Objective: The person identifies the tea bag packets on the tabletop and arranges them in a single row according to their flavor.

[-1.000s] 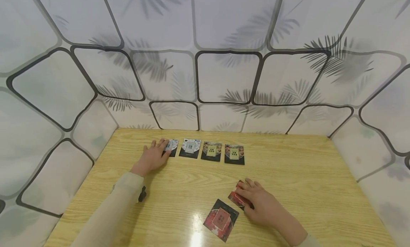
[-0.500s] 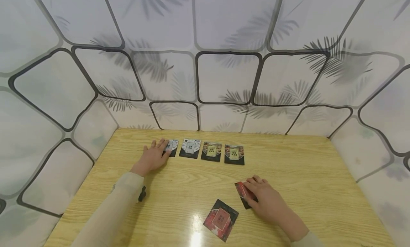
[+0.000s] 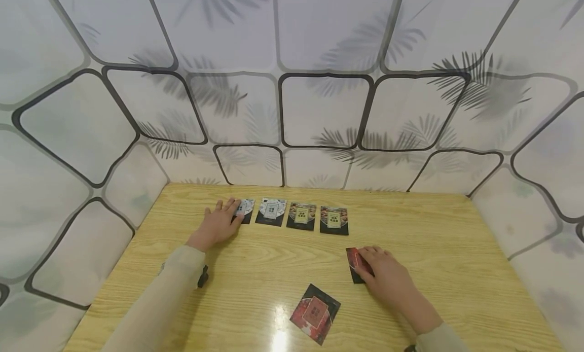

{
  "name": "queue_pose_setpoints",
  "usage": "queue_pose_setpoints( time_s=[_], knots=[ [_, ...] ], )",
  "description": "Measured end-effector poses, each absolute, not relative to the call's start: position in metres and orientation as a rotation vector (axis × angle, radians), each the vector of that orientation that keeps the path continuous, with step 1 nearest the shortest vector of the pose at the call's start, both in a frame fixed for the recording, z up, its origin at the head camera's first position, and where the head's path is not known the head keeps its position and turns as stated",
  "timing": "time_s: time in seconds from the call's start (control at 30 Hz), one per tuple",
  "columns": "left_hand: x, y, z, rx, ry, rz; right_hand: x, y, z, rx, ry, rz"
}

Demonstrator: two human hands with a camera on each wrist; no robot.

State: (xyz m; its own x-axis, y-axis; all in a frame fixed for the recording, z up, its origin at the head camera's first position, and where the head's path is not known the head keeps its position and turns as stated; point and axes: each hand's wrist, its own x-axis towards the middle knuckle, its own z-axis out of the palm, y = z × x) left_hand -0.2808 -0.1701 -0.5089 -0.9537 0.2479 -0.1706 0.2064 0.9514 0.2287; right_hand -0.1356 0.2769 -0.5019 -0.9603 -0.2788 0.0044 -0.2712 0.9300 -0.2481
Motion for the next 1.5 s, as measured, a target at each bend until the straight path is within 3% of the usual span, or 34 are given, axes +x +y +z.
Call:
queue_pose_setpoints(
  time_s=[1.5],
  knots=[
    [-0.282, -0.171, -0.510, 0.340, 2.903, 0.329, -0.203, 0.296, -0.507, -0.374, 3.081, -0.453]
  ],
)
